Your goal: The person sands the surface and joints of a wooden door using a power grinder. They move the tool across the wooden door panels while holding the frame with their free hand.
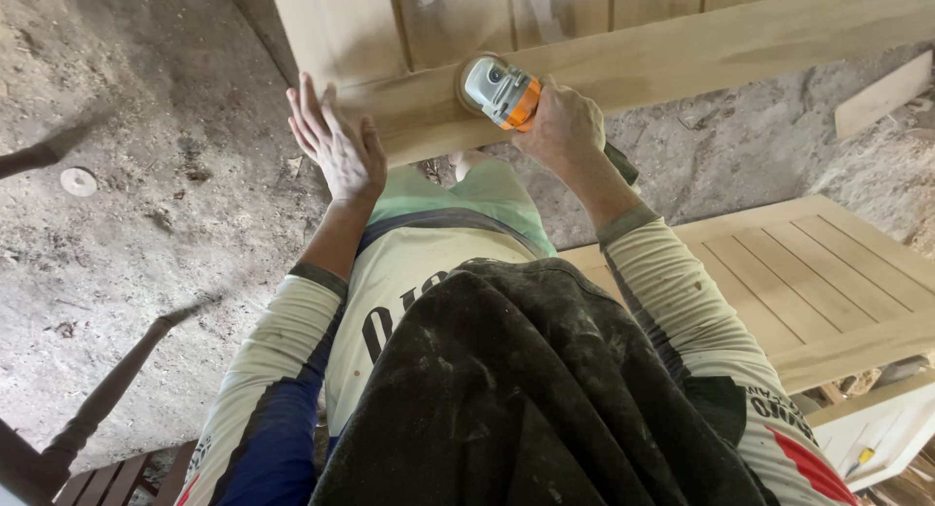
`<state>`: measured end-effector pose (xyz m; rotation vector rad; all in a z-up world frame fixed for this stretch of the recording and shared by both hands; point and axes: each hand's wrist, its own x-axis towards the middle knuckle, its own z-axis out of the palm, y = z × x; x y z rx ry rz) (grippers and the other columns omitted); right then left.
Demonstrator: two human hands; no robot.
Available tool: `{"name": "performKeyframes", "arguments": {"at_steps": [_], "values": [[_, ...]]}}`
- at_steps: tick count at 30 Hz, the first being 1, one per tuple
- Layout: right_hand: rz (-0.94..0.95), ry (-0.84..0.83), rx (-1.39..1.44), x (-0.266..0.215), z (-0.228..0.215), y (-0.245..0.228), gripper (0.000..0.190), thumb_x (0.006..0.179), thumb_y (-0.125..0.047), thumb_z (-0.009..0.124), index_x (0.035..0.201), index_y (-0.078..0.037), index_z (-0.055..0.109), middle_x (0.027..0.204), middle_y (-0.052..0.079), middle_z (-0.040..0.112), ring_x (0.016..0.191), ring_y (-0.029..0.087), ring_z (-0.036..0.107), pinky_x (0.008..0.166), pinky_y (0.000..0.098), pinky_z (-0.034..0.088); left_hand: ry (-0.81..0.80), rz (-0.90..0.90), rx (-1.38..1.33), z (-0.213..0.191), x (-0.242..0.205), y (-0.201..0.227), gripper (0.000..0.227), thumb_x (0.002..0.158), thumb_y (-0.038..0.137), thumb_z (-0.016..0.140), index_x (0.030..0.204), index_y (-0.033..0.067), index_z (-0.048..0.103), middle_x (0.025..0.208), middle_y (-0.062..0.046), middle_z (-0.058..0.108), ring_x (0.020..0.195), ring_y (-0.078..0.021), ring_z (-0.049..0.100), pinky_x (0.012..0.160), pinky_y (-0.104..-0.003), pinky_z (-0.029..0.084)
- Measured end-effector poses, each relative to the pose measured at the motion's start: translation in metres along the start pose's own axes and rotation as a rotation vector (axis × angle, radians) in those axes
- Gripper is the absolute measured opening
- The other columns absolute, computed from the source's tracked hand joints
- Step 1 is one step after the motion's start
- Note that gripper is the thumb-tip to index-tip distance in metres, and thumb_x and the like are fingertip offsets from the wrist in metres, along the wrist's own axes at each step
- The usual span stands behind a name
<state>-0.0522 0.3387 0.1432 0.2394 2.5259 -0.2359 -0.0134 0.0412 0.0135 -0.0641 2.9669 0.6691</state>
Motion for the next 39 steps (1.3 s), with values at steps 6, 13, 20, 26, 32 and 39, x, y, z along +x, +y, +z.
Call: {"name": "performKeyframes", "arguments": {"at_steps": [6, 13, 20, 26, 32, 39], "values": [[0.035, 0.001, 0.039, 0.003, -0.011, 0.039, 0.051, 0.074, -0.031, 0.087, 0.111, -0.007, 0.062, 0.092, 0.016, 0.074, 0.088, 0.035, 0.073, 0.082, 0.0478, 0.057, -0.298, 0.229, -0.017, 0.006, 0.013, 0.05, 0.072, 0.11, 0.035, 0.045, 0.165, -0.0031, 0.018, 0.172, -0.023, 0.012, 0.16, -0.0411, 0.006, 0.128, -0.064, 0.003], [0.105, -0.041, 0.026, 0.011, -0.024, 0.093, 0.052, 0.072, -0.031, 0.089, 0.11, -0.007, 0.062, 0.094, 0.015, 0.075, 0.089, 0.033, 0.074, 0.085, 0.0467, 0.057, -0.442, 0.348, -0.011, 0.017, 0.017, 0.103, 0.075, 0.103, 0.03, 0.053, 0.163, -0.0055, 0.025, 0.172, -0.021, 0.012, 0.16, -0.0401, 0.007, 0.13, -0.059, 0.004], [0.149, -0.079, 0.051, 0.024, -0.022, 0.152, 0.056, 0.072, -0.033, 0.09, 0.114, -0.008, 0.063, 0.095, 0.011, 0.076, 0.087, 0.028, 0.075, 0.083, 0.0443, 0.059, -0.46, 0.372, 0.051, 0.045, 0.013, 0.144, 0.08, 0.104, 0.036, 0.054, 0.163, -0.0063, 0.02, 0.172, -0.021, 0.007, 0.159, -0.0406, 0.003, 0.128, -0.06, 0.003], [0.151, -0.024, 0.028, 0.028, -0.023, 0.203, 0.056, 0.074, -0.033, 0.092, 0.116, -0.006, 0.065, 0.094, 0.013, 0.075, 0.086, 0.03, 0.074, 0.085, 0.0441, 0.058, -0.521, 0.38, 0.107, 0.062, 0.014, 0.179, 0.086, 0.105, 0.045, 0.051, 0.164, -0.0037, 0.013, 0.172, -0.019, 0.001, 0.158, -0.0396, -0.001, 0.127, -0.06, 0.001], [0.307, 0.097, 0.186, 0.021, -0.007, 0.252, 0.05, 0.075, -0.034, 0.091, 0.115, -0.013, 0.069, 0.1, 0.011, 0.076, 0.091, 0.028, 0.073, 0.083, 0.0449, 0.057, -0.508, 0.448, 0.156, 0.072, 0.016, 0.21, 0.087, 0.104, 0.05, 0.052, 0.164, -0.0003, 0.013, 0.172, -0.017, 0.002, 0.158, -0.0383, 0.001, 0.127, -0.059, 0.002], [0.398, 0.353, 0.472, 0.01, 0.039, 0.226, 0.054, 0.07, -0.035, 0.091, 0.11, -0.007, 0.069, 0.103, 0.018, 0.074, 0.092, 0.035, 0.071, 0.08, 0.047, 0.056, -0.528, 0.461, 0.151, 0.032, -0.005, 0.147, 0.093, 0.094, 0.046, 0.062, 0.163, 0.0023, 0.019, 0.171, -0.016, 0.011, 0.159, -0.0361, 0.008, 0.129, -0.053, 0.006]]}}
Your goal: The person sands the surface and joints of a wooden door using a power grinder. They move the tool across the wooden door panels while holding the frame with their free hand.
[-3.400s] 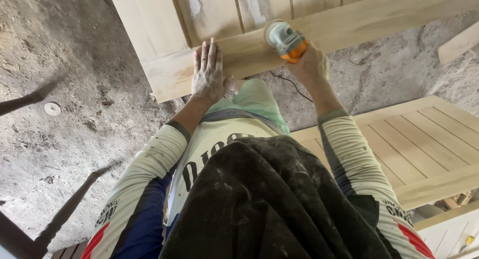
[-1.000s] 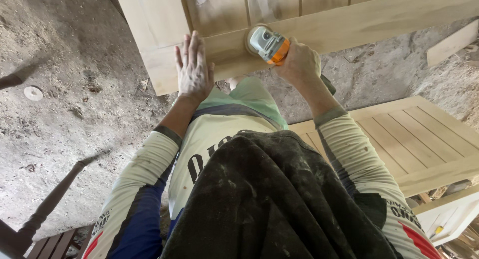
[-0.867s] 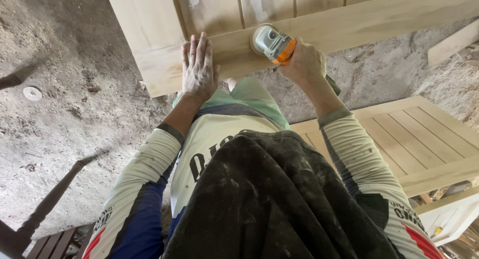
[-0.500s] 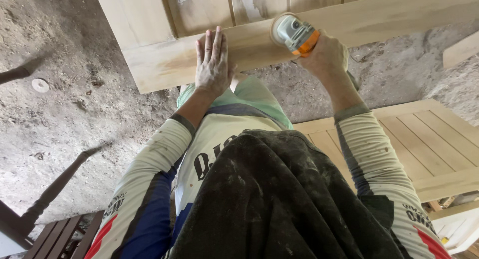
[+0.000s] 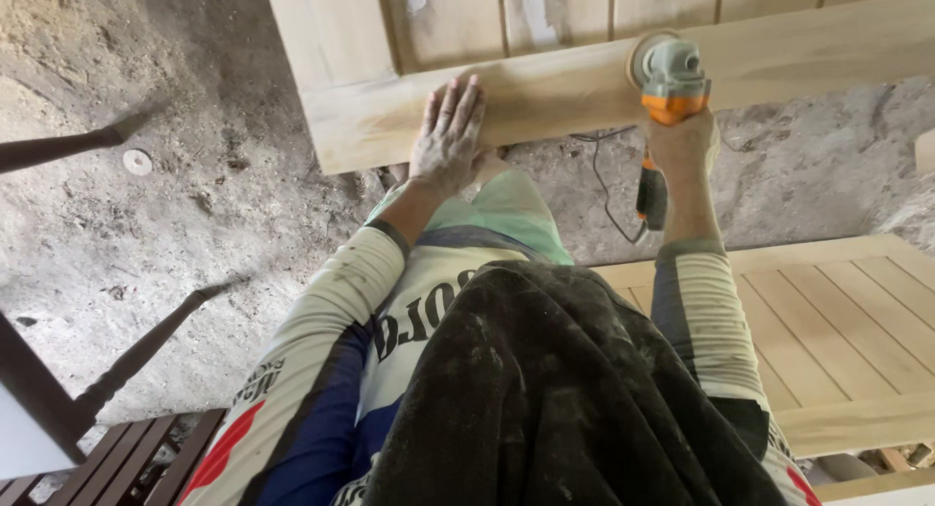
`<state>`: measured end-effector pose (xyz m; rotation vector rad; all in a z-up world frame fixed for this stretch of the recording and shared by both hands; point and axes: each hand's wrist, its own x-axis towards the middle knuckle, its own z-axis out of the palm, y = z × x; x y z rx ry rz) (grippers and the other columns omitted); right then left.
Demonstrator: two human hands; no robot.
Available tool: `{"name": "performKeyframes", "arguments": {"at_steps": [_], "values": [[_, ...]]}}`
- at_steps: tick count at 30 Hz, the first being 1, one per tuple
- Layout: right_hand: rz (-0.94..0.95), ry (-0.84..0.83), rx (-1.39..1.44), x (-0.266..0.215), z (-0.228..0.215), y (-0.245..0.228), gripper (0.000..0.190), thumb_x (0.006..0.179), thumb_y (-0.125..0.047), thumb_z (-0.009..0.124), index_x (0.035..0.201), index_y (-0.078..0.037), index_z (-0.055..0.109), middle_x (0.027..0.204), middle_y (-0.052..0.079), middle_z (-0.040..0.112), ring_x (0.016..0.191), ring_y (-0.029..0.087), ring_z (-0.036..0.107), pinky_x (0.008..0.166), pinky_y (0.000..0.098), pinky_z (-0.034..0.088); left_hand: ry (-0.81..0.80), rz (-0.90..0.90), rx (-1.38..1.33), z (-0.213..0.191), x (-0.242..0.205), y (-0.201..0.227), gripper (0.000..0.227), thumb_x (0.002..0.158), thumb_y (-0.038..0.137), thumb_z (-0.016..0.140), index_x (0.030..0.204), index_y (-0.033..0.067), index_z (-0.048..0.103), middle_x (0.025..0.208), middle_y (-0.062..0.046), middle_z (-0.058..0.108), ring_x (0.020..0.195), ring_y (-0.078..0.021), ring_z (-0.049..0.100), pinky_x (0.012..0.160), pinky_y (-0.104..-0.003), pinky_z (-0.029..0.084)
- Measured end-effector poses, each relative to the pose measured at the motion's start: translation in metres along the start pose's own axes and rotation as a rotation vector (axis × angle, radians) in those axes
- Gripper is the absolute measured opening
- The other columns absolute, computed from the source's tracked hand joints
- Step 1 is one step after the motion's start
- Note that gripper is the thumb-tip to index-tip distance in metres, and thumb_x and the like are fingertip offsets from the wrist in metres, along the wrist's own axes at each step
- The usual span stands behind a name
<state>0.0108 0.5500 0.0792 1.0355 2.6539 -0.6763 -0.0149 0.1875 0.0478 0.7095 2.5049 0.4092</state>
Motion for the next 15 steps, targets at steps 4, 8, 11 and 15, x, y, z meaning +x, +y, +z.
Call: {"name": "performKeyframes", "arguments": {"at_steps": [4, 8, 11, 15], "values": [[0.013, -0.065, 0.002, -0.026, 0.03, -0.038, 0.047, 0.071, -0.032, 0.084, 0.107, -0.004, 0.07, 0.1, 0.019, 0.075, 0.092, 0.036, 0.073, 0.084, 0.0465, 0.057, 0.101, -0.085, -0.008, -0.007, -0.051, -0.054, 0.091, 0.099, 0.048, 0.061, 0.164, 0.0004, 0.017, 0.172, -0.017, 0.007, 0.159, -0.0378, 0.006, 0.128, -0.055, 0.004], [-0.044, -0.087, -0.022, -0.058, 0.045, -0.081, 0.047, 0.067, -0.03, 0.084, 0.103, -0.004, 0.07, 0.1, 0.02, 0.074, 0.093, 0.037, 0.072, 0.084, 0.0468, 0.057, 0.032, -0.324, 0.011, -0.021, -0.095, -0.115, 0.09, 0.104, 0.053, 0.052, 0.166, 0.004, 0.008, 0.173, -0.017, -0.002, 0.159, -0.0371, -0.001, 0.127, -0.059, 0.0], [-0.093, -0.044, -0.047, -0.081, 0.065, -0.108, 0.048, 0.069, -0.031, 0.084, 0.101, -0.001, 0.067, 0.098, 0.021, 0.073, 0.09, 0.039, 0.071, 0.081, 0.0472, 0.057, -0.026, -0.507, -0.04, -0.017, -0.128, -0.151, 0.094, 0.103, 0.058, 0.046, 0.166, 0.0051, 0.001, 0.173, -0.018, -0.007, 0.159, -0.0367, -0.005, 0.127, -0.058, -0.001], [-0.135, -0.116, -0.021, -0.116, 0.082, -0.138, 0.044, 0.067, -0.031, 0.083, 0.101, -0.007, 0.071, 0.097, 0.018, 0.075, 0.092, 0.036, 0.072, 0.083, 0.0455, 0.056, 0.066, -0.633, -0.071, -0.008, -0.175, -0.197, 0.097, 0.103, 0.07, 0.037, 0.166, 0.0057, 0.0, 0.174, -0.018, -0.007, 0.162, -0.0355, -0.005, 0.13, -0.058, -0.001]]}}
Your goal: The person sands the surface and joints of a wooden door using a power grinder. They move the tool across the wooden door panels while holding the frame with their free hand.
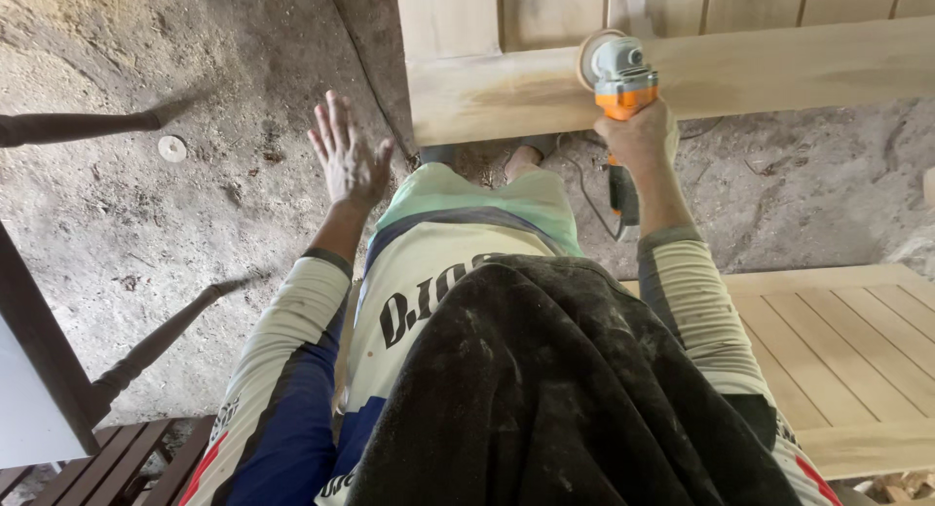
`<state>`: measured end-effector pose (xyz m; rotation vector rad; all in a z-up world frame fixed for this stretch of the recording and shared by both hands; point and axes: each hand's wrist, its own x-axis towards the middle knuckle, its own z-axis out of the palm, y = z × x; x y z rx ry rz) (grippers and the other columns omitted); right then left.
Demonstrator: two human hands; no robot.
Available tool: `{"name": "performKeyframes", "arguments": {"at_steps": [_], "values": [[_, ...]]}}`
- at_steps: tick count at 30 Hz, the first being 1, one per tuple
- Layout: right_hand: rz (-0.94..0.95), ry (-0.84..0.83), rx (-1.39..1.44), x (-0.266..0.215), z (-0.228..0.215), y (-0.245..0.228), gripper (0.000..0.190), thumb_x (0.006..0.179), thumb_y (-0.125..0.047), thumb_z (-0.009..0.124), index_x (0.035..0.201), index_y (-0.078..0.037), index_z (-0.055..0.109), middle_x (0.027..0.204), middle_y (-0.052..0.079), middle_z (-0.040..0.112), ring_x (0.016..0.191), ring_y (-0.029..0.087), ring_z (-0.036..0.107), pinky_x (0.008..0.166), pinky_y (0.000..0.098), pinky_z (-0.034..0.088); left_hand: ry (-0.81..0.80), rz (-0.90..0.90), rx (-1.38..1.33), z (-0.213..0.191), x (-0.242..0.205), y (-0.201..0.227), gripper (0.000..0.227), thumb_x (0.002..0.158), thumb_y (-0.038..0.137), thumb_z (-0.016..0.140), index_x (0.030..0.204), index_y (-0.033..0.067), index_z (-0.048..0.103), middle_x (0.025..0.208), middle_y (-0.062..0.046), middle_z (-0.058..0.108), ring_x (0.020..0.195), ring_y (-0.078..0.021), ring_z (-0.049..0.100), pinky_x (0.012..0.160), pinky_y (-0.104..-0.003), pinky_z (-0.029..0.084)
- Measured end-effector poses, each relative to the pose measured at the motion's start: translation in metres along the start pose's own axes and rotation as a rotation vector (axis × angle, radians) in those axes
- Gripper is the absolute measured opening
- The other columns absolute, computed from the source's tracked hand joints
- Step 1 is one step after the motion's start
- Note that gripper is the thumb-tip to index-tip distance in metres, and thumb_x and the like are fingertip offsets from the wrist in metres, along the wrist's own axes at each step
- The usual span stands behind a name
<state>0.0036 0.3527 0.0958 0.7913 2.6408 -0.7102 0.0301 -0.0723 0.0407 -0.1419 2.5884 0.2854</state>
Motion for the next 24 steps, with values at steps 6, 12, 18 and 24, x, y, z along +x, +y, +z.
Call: {"name": "performKeyframes", "arguments": {"at_steps": [6, 12, 18, 24], "values": [[0.038, -0.123, -0.025, -0.03, 0.03, -0.048, 0.04, 0.067, -0.031, 0.081, 0.096, -0.006, 0.07, 0.093, 0.017, 0.075, 0.09, 0.033, 0.074, 0.084, 0.0439, 0.058, 0.033, -0.039, -0.109, 0.017, -0.023, -0.057, 0.098, 0.101, 0.074, 0.026, 0.166, 0.0034, 0.002, 0.174, -0.017, -0.005, 0.161, -0.0385, -0.004, 0.13, -0.058, -0.001], [-0.129, -0.104, -0.1, -0.057, 0.067, -0.098, 0.055, 0.062, -0.031, 0.086, 0.107, -0.006, 0.068, 0.101, 0.019, 0.072, 0.095, 0.037, 0.07, 0.086, 0.0465, 0.055, 0.036, -0.037, -0.134, 0.02, -0.03, -0.072, 0.095, 0.103, 0.067, 0.03, 0.165, 0.0007, 0.004, 0.173, -0.019, -0.002, 0.16, -0.0395, -0.002, 0.128, -0.056, -0.001], [-0.141, -0.279, -0.185, -0.088, 0.097, -0.158, 0.052, 0.067, -0.035, 0.084, 0.11, -0.009, 0.069, 0.103, 0.016, 0.074, 0.099, 0.035, 0.071, 0.091, 0.0458, 0.056, 0.051, -0.021, -0.169, 0.019, -0.038, -0.082, 0.094, 0.101, 0.065, 0.034, 0.165, 0.0008, 0.011, 0.174, -0.017, 0.001, 0.161, -0.0379, 0.0, 0.129, -0.055, 0.001], [-0.299, -0.301, -0.117, -0.12, 0.108, -0.178, 0.047, 0.072, -0.031, 0.081, 0.111, -0.009, 0.067, 0.096, 0.018, 0.075, 0.092, 0.039, 0.072, 0.086, 0.048, 0.058, 0.045, -0.042, -0.069, 0.024, -0.038, -0.106, 0.104, 0.097, 0.078, 0.018, 0.165, 0.0004, 0.009, 0.173, -0.017, -0.003, 0.16, -0.0359, -0.001, 0.128, -0.054, 0.002]]}}
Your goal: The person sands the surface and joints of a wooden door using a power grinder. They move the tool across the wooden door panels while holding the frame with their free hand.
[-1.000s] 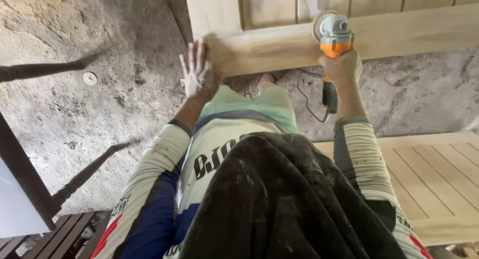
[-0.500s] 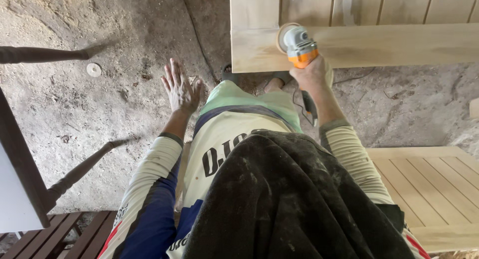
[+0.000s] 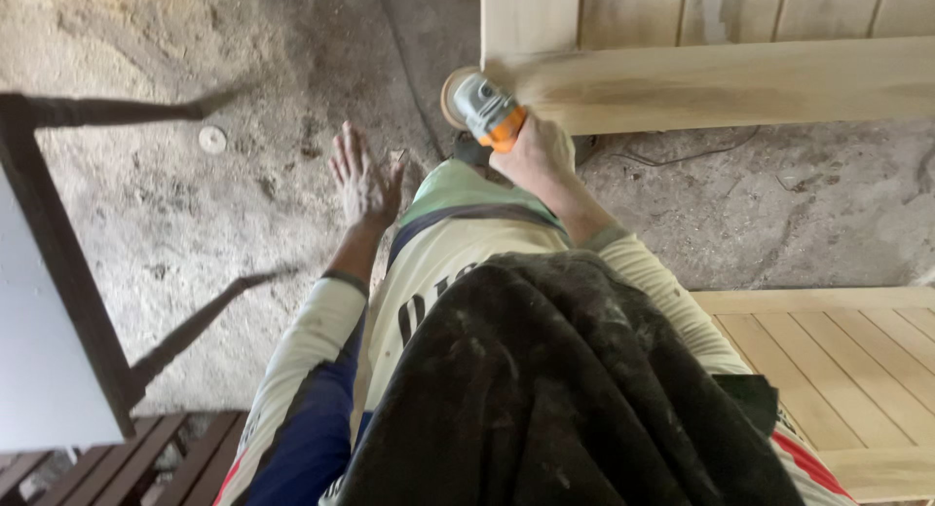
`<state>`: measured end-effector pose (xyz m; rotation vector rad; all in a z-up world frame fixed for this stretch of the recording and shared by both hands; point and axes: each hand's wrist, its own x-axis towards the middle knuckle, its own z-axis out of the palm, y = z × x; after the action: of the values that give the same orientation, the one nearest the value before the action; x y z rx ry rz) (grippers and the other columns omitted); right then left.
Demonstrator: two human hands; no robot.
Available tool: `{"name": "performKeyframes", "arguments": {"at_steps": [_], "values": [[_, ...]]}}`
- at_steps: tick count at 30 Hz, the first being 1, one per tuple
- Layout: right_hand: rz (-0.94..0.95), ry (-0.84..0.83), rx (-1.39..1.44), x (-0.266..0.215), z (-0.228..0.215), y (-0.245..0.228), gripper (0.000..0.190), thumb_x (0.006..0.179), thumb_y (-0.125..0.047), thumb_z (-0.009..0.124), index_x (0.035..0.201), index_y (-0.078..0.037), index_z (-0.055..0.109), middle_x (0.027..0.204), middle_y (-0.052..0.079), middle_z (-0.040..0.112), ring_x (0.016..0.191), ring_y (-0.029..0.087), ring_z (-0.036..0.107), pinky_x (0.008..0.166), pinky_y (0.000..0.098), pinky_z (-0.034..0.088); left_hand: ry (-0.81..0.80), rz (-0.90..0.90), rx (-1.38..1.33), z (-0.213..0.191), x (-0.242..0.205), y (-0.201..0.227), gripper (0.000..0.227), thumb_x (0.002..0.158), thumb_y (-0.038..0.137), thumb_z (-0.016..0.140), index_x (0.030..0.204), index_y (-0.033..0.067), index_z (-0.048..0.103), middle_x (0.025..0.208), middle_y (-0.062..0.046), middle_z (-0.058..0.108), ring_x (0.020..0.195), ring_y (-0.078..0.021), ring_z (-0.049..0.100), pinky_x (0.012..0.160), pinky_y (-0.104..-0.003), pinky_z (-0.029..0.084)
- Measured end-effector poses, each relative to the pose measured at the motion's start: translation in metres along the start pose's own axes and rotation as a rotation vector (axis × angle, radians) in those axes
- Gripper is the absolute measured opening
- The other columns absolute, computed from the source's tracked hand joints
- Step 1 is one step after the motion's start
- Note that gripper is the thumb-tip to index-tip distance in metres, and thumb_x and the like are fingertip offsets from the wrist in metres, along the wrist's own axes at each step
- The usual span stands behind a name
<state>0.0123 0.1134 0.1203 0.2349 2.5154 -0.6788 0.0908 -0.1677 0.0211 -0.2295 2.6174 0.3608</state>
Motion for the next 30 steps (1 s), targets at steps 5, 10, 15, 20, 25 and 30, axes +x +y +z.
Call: {"name": "performKeyframes", "arguments": {"at_steps": [5, 10, 15, 20, 25, 30], "values": [[0.047, 0.032, -0.046, -0.017, -0.011, 0.027, 0.046, 0.07, -0.03, 0.082, 0.109, -0.011, 0.067, 0.092, 0.017, 0.074, 0.087, 0.039, 0.072, 0.081, 0.0493, 0.057, 0.025, -0.035, -0.023, 0.007, 0.001, -0.018, 0.104, 0.097, 0.079, 0.011, 0.165, 0.0008, 0.008, 0.173, -0.017, -0.003, 0.16, -0.0378, 0.001, 0.129, -0.056, 0.005], [0.188, 0.115, -0.122, -0.002, -0.042, 0.093, 0.047, 0.07, -0.03, 0.084, 0.111, -0.012, 0.067, 0.095, 0.013, 0.075, 0.09, 0.032, 0.073, 0.085, 0.0447, 0.057, -0.03, -0.017, -0.044, 0.011, 0.005, -0.011, 0.1, 0.099, 0.075, 0.016, 0.165, 0.001, 0.009, 0.173, -0.016, 0.0, 0.16, -0.0364, 0.003, 0.13, -0.054, 0.006], [0.477, 0.169, -0.043, 0.0, -0.082, 0.165, 0.056, 0.062, -0.029, 0.09, 0.112, -0.016, 0.069, 0.101, 0.005, 0.074, 0.091, 0.023, 0.072, 0.081, 0.0401, 0.058, -0.062, 0.02, -0.03, 0.003, 0.015, 0.013, 0.093, 0.103, 0.067, 0.026, 0.164, -0.0004, 0.01, 0.173, -0.018, 0.0, 0.16, -0.0361, 0.005, 0.13, -0.053, 0.009], [0.384, 0.299, 0.02, -0.011, -0.087, 0.179, 0.044, 0.073, -0.028, 0.087, 0.112, -0.014, 0.072, 0.102, 0.01, 0.077, 0.091, 0.026, 0.074, 0.084, 0.0417, 0.059, -0.012, 0.082, -0.102, -0.001, 0.033, 0.053, 0.09, 0.104, 0.062, 0.033, 0.164, -0.0011, 0.011, 0.173, -0.019, 0.005, 0.159, -0.0374, 0.01, 0.129, -0.053, 0.013], [0.257, 0.134, 0.099, -0.02, -0.047, 0.116, 0.046, 0.075, -0.028, 0.085, 0.117, -0.018, 0.07, 0.099, 0.008, 0.077, 0.087, 0.024, 0.076, 0.082, 0.0387, 0.061, 0.194, 0.275, -0.302, 0.007, 0.04, 0.083, 0.085, 0.11, 0.063, 0.03, 0.164, 0.0002, 0.016, 0.173, -0.022, 0.015, 0.16, -0.0423, 0.02, 0.133, -0.053, 0.02], [0.127, -0.031, -0.062, -0.012, -0.034, 0.059, 0.054, 0.071, -0.031, 0.088, 0.113, -0.01, 0.062, 0.098, 0.01, 0.074, 0.089, 0.027, 0.074, 0.082, 0.0427, 0.058, 0.278, 0.273, -0.49, 0.014, 0.055, 0.098, 0.081, 0.108, 0.06, 0.023, 0.163, -0.0003, 0.023, 0.169, -0.029, 0.021, 0.157, -0.0456, 0.026, 0.128, -0.058, 0.024]]}}
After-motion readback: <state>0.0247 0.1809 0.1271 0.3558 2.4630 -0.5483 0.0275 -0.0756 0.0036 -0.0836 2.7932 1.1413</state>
